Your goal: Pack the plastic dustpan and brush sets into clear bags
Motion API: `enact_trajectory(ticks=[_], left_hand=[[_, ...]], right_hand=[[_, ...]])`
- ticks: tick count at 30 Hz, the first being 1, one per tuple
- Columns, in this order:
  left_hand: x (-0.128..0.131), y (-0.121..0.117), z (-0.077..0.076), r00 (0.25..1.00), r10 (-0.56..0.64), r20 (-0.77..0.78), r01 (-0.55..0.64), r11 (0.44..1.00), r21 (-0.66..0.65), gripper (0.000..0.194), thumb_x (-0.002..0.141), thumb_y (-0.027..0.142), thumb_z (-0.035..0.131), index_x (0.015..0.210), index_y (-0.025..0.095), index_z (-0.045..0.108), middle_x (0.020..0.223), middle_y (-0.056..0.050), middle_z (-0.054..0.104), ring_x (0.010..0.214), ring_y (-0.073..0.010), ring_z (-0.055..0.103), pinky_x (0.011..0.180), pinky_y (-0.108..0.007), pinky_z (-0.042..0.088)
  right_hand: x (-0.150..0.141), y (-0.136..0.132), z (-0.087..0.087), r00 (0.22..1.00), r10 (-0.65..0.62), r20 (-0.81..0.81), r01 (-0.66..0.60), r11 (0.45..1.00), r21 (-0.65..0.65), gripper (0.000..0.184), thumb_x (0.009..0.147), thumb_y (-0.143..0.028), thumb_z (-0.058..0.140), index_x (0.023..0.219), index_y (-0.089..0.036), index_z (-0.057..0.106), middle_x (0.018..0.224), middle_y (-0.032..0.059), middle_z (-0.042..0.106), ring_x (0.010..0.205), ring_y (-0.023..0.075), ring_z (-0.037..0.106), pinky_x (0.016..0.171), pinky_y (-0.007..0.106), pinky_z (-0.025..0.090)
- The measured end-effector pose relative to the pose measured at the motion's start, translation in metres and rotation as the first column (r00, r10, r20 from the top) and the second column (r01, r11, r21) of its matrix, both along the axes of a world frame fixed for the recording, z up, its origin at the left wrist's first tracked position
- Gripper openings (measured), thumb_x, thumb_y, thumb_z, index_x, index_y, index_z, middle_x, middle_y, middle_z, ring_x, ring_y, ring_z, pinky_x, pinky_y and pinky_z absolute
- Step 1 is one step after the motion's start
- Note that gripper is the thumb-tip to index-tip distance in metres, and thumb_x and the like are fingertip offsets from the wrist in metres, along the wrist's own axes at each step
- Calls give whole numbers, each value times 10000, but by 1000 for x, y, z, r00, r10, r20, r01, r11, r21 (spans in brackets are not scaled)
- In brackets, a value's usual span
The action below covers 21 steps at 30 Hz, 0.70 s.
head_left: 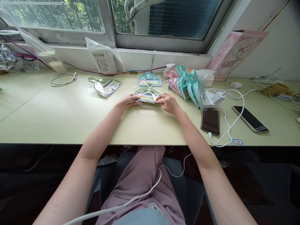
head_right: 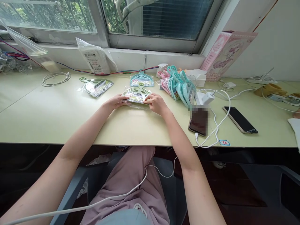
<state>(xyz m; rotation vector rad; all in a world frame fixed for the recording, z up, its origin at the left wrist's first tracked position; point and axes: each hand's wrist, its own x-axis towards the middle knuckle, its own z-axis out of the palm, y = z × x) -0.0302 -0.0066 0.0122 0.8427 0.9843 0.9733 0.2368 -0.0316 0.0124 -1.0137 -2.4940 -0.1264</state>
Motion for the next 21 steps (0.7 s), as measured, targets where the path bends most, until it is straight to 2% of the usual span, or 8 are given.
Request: enact_trajectory(ticks=[4,8,11,16,21], left_hand=[[-2,2,-5,998,61,-8,-61,998,23,275,752,-6,717,999,44,607,823,-106,727,505,-102,645,677,-270,631],[-3,3,-5,995,90,-34,-89,996,25,234,824,-7,640,1045,38,579,767,-82,710,492,-89,630,741,-295,628],[-4,4,-5,995,98,-21,-97,995,30,277,851,-20,587,1119,38,548,737,-47,691,486,-79,613,787,-338,628],[-8,7,-8,993,116,-8,-115,993,37,349,837,-24,600,1172,37,529,778,-60,695,496,-81,613,765,-338,625],[-10,11,-11,985,170,38,-169,985,-11,490,821,28,654,1278,71,480,859,-70,692,540,-87,626,805,-393,630]], right_hand=[[3,2,-1,997,8,-72,-18,990,-142,590,733,36,473,1152,-270,754,1208,-6,730,1086,225,637,971,380,483],[9,8,-8,982,50,-179,-91,970,-226,699,683,72,475,1241,-276,711,1253,-21,709,1195,224,625,1033,370,484],[12,14,-14,956,77,-284,-145,964,-224,623,723,40,536,1233,-268,718,1246,-2,712,1195,235,633,1060,383,482],[11,22,-21,937,42,-347,-129,964,-232,400,759,-146,745,1134,-285,766,1164,13,747,1111,272,678,1008,405,520],[5,24,-26,940,-6,-342,-60,982,-182,378,764,-96,734,1095,-274,782,1122,15,761,1061,261,692,986,402,534]])
